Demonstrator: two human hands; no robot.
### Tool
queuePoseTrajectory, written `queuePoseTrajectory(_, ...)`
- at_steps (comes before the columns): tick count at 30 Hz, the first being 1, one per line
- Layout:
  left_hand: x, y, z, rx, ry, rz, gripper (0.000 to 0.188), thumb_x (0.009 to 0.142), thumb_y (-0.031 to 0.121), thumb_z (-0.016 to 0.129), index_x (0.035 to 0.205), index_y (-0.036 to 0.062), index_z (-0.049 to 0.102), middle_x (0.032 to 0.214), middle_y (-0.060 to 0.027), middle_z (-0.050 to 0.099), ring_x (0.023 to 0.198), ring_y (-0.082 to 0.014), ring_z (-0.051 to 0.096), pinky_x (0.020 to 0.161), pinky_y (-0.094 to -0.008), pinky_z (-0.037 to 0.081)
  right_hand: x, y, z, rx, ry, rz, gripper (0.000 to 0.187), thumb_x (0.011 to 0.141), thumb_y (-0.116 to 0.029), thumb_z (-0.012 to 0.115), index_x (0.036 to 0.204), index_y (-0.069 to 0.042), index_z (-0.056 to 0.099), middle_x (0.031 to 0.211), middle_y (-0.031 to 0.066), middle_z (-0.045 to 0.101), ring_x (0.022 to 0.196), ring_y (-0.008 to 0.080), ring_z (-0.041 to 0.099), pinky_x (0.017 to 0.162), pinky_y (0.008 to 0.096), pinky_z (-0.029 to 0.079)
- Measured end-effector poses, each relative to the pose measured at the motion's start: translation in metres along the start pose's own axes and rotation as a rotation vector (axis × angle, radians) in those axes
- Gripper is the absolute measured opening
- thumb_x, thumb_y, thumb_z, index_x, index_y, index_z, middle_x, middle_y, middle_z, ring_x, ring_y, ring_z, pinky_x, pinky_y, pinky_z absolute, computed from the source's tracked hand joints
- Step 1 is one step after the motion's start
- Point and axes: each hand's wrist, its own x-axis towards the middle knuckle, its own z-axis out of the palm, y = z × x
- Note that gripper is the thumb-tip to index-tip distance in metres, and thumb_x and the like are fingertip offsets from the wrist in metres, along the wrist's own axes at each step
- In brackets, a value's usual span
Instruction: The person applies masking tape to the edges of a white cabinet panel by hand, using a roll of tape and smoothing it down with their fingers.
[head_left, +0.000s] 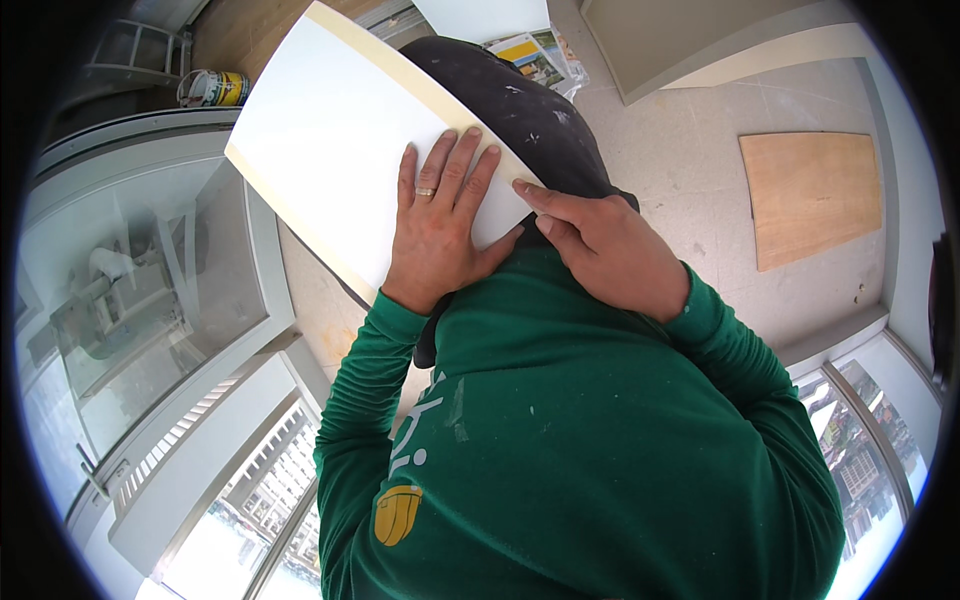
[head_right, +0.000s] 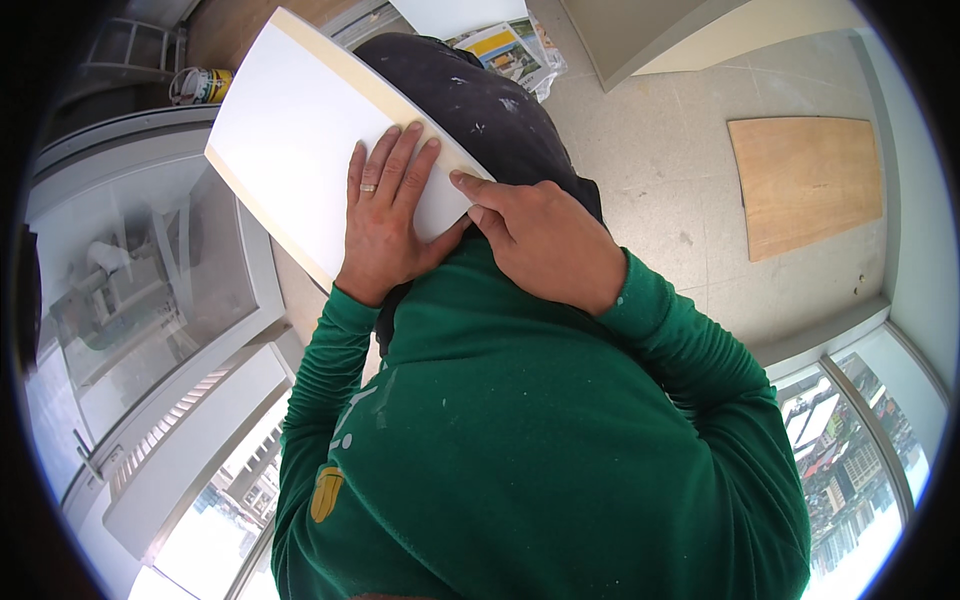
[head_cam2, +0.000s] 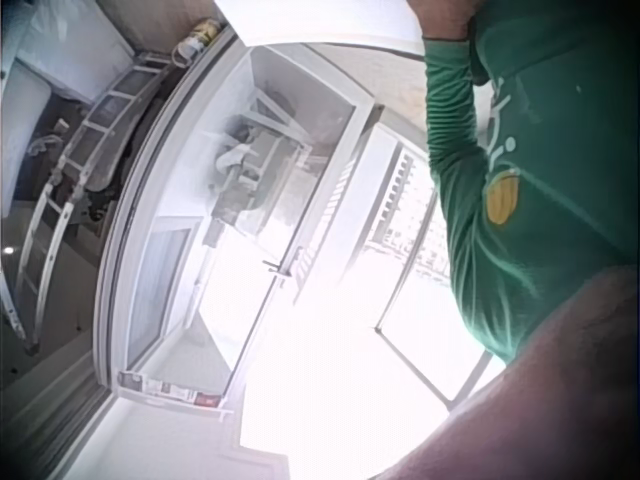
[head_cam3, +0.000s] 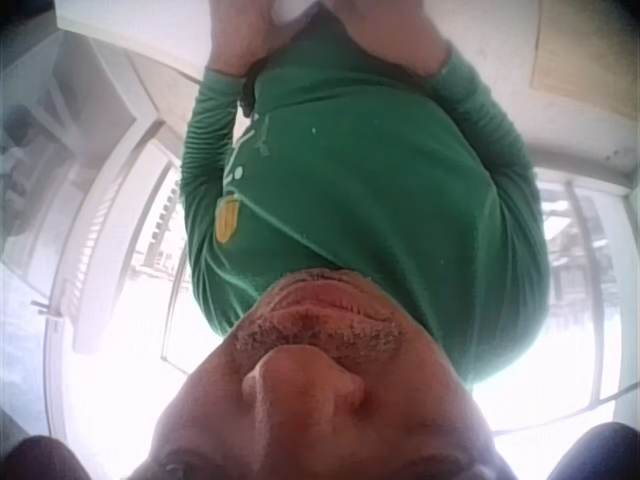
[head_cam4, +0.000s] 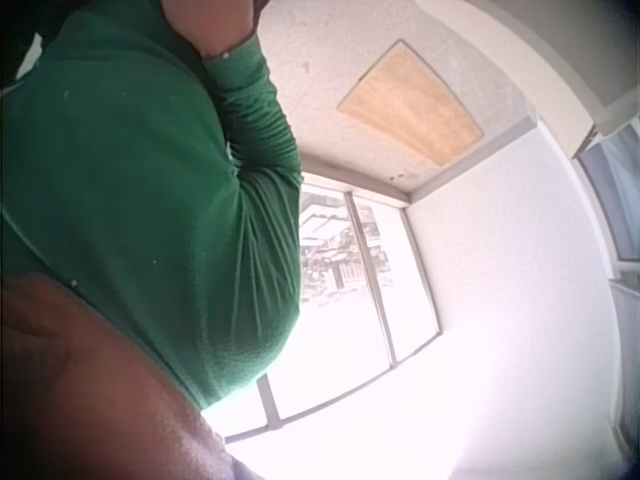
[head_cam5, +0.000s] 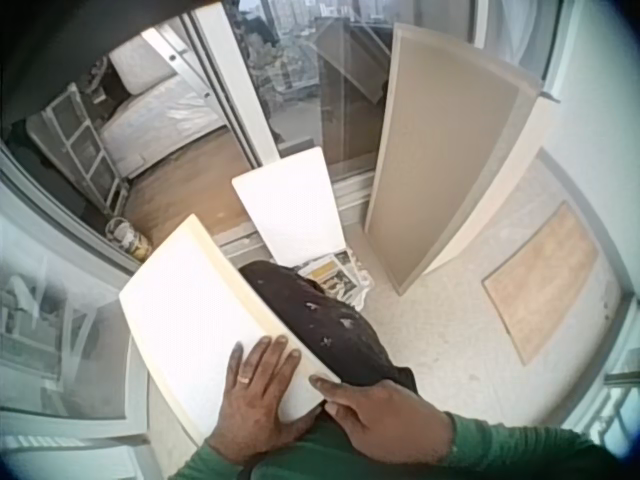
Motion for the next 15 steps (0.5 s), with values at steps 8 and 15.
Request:
queuePoseTrajectory(8, -0.001, -0.001, 0.001, 0.008, -0.018, 0.006, 0.096, 0.073, 0.037, 0.092, 0.157, 0.0108, 0.053, 0.167, -0.0128, 0.046, 0.155, -0.0362, 0.04, 0.131, -0.0643, 0.02, 0.002, 0.008, 0.004, 0.009, -0.024, 0.01, 0.037, 0.107, -0.012, 0.058, 0.14, 0.001, 0.068, 0.111, 0.0307, 0.074, 0.093, 0.0463, 0.075, 0.089, 0.0476, 0.061)
queuePoseTrajectory(15, 0.0, -0.002, 0.0, -0.004, -0.009, 0.011, 0.096, 0.072, 0.037, 0.092, 0.156, 0.0099, 0.054, 0.168, -0.011, 0.046, 0.154, -0.0366, 0.041, 0.131, -0.0648, 0.021, 0.0, 0.0, -0.002, 0.0, -0.024, 0.005, 0.038, 0.107, -0.011, 0.058, 0.141, 0.001, 0.068, 0.11, 0.0305, 0.074, 0.093, 0.0463, 0.075, 0.089, 0.047, 0.061)
